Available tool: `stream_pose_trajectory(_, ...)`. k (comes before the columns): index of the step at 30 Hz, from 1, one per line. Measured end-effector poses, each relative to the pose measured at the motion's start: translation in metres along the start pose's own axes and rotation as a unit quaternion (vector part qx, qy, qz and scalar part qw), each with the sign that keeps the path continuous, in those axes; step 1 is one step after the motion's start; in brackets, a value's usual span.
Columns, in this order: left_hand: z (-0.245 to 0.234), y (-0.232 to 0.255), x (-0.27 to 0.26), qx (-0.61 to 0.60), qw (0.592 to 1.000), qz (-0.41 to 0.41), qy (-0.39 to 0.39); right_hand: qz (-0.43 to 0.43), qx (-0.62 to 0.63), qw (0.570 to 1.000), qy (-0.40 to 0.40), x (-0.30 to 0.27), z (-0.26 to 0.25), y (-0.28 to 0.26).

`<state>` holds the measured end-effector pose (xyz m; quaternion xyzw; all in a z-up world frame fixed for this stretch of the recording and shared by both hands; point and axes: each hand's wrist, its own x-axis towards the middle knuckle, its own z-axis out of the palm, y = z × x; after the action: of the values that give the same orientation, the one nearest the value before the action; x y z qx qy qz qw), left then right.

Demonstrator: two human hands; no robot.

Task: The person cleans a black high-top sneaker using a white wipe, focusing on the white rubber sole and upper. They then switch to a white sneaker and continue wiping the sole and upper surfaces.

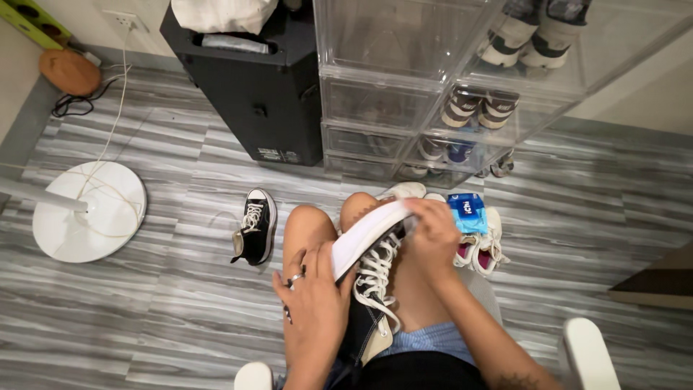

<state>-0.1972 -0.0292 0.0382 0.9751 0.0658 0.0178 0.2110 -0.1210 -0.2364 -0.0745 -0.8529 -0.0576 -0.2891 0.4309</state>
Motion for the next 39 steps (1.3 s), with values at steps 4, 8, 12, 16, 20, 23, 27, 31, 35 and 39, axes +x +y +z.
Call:
stream_pose_trajectory(4,-0.003,-0.004,0.005,-0.024,0.999,-0.021,0.001,0.205,0.078,0.975,-0.013,-0.021,0.001,0.037)
stream_pose_trajectory(8,0.001,-0.007,0.000,-0.020,1.000,-0.003,-0.002,0.309,0.137,0.940,0.049,-0.021,-0.001,0.032)
stream_pose_trajectory(12,0.010,-0.009,0.009,-0.021,1.000,-0.019,-0.011,-0.024,0.084,0.996,0.022,0.014,0.014,-0.003)
stream_pose_trajectory(16,0.017,-0.025,0.030,-0.043,0.997,-0.049,-0.038,-0.156,0.014,0.988,0.013,0.031,0.016,-0.023)
stream_pose_trajectory(20,0.016,-0.046,0.053,-0.046,0.990,-0.074,-0.110,-0.200,-0.010,0.980,-0.002,0.016,0.005,-0.017)
stream_pose_trajectory(23,0.017,-0.052,0.067,-0.054,0.981,-0.090,-0.164,-0.181,-0.006,0.983,0.005,0.017,0.008,-0.009)
stream_pose_trajectory(27,0.022,-0.045,0.069,-0.039,0.985,-0.083,-0.146,-0.204,0.007,0.978,-0.033,0.047,0.032,-0.009)
stream_pose_trajectory(31,0.023,-0.041,0.062,-0.037,0.990,-0.071,-0.118,-0.202,0.009,0.976,-0.083,0.056,0.033,-0.013)
stream_pose_trajectory(35,0.021,-0.045,0.065,-0.037,0.991,-0.067,-0.108,-0.244,0.010,0.968,-0.055,0.033,0.014,-0.010)
stream_pose_trajectory(39,0.021,-0.050,0.064,-0.049,0.989,-0.078,-0.119,-0.177,0.021,0.982,-0.069,0.008,-0.009,-0.001)
